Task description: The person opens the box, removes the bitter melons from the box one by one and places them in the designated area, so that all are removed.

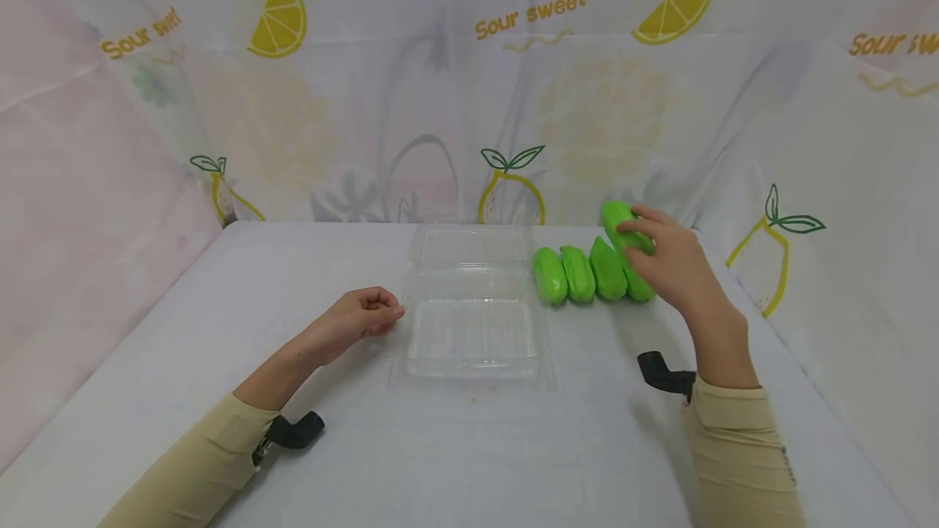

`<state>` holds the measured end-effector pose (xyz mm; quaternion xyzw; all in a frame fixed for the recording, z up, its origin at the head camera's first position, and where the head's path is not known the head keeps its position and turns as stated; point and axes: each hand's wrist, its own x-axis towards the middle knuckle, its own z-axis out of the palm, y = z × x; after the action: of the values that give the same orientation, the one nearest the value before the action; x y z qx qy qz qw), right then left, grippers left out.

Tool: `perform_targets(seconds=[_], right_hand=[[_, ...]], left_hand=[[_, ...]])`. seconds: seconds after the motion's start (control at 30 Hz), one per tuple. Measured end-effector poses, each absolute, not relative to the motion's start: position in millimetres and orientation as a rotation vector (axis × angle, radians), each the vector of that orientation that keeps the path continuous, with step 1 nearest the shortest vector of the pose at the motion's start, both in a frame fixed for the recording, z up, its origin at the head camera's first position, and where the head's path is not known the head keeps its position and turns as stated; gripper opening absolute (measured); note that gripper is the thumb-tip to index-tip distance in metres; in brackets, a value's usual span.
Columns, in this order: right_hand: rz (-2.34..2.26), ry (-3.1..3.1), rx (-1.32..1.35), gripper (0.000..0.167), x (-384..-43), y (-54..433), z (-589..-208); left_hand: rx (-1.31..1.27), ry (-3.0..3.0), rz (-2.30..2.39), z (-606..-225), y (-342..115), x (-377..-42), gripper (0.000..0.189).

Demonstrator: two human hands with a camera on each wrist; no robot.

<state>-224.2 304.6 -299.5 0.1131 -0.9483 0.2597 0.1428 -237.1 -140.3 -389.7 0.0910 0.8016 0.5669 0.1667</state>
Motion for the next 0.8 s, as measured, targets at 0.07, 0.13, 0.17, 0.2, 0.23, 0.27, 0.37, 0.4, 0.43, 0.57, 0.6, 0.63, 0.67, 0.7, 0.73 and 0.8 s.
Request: perform_targets(seconds=[0.07,0.13,0.17,0.2,0.23,0.27,0.37,0.4,0.43,0.57,0.6,0.63,0.67,0.7,0.73,0.8], right_hand=[[0.753,-2.731,0.319,0.031,-225,308,-300],[0.745,-2.726,0.312,0.031,-226,311,-301],[0.744,-2.728,0.304,0.031,-226,313,-302],[0.745,-2.732,0.295,0.031,-227,314,-302],[0.745,-2.735,0.283,0.032,-227,316,-303],[0.745,-2.737,0.270,0.032,-228,317,-304],[0.747,-2.761,0.226,0.034,-229,322,-306],[0.746,-2.768,0.213,0.034,-230,323,-307],[0.746,-2.775,0.201,0.035,-230,325,-308],[0.733,-2.799,0.168,0.036,-231,330,-310],[0.729,-2.802,0.163,0.036,-232,332,-311],[0.721,-2.807,0.159,0.037,-232,334,-312],[0.714,-2.810,0.154,0.037,-233,335,-313],[0.711,-2.814,0.149,0.037,-233,337,-314],[0.708,-2.816,0.145,0.037,-234,338,-315],[0.695,-2.824,0.138,0.037,-235,342,-318]], left_hand=[[0.258,2.286,1.611,-389,-140,-237,0.024],[0.262,2.292,1.603,-389,-140,-237,0.024],[0.265,2.294,1.601,-389,-140,-237,0.024],[0.268,2.296,1.599,-389,-140,-238,0.024],[0.272,2.297,1.597,-389,-140,-238,0.025],[0.276,2.296,1.596,-389,-140,-238,0.025],[0.277,2.294,1.598,-390,-141,-239,0.025],[0.276,2.294,1.598,-390,-141,-239,0.025],[0.273,2.294,1.598,-390,-141,-238,0.025],[0.269,2.296,1.598,-390,-141,-238,0.026],[0.267,2.297,1.598,-390,-141,-238,0.026],[0.267,2.297,1.599,-390,-141,-238,0.026],[0.270,2.298,1.600,-390,-141,-239,0.026],[0.272,2.298,1.600,-390,-141,-239,0.026],[0.274,2.300,1.599,-390,-141,-239,0.026],[0.277,2.303,1.598,-391,-142,-239,0.026]])
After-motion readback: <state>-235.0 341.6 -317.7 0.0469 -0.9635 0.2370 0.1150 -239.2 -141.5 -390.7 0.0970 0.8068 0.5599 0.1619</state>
